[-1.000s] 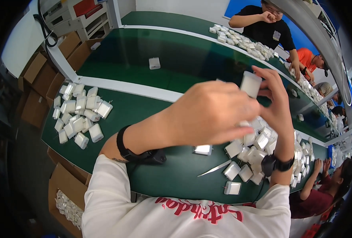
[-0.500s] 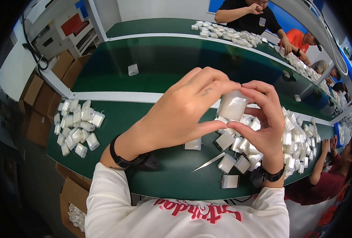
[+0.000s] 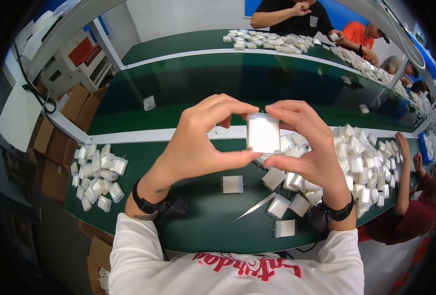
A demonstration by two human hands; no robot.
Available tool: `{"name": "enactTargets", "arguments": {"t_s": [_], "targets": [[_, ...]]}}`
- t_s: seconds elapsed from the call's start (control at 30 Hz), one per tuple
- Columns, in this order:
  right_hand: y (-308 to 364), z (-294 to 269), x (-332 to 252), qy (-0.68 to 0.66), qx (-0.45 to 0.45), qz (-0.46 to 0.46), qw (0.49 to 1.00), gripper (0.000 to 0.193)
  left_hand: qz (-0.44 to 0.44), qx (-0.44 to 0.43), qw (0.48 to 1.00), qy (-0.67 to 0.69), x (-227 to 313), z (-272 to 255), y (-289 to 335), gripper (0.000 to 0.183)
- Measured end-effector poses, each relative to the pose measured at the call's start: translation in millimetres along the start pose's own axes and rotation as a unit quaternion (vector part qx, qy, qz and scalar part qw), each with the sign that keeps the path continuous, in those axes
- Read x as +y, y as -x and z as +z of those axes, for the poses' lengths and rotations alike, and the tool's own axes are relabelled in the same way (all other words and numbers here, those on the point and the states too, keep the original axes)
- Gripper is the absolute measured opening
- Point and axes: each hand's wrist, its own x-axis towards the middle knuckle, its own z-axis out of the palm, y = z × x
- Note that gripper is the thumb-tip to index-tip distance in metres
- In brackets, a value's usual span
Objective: Manually assemble small electronic components at a factory workbench using tweezers.
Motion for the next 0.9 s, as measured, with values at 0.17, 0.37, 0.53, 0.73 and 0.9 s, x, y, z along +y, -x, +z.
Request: {"name": "enactTargets", "arguments": {"t_s": [0.17,0.37,0.53,0.73,0.9], "targets": [[8,18,7,-0.138,0.042,0.096,0.985,0.052,-0.204,-0.020,0.949,0.240,-6,2,5,0.063],[5,18,-1,-0.313,0.054,0.199,0.927,0.073,-0.109,-0.019,0.989,0.093,0,6,4,0.079],[8,16,5,-0.189,0.047,0.064,0.979,0.075,-0.062,-0.008,0.994,0.087,-3,5,2,0.073],[9,14,5,-0.141,0.059,0.019,0.988,0.067,-0.015,-0.010,0.994,0.109,-9,10,4,0.070],[11,17,7,-0.151,0.073,0.019,0.986,0.065,-0.022,-0.013,0.993,0.112,-5,15,7,0.067]]}}
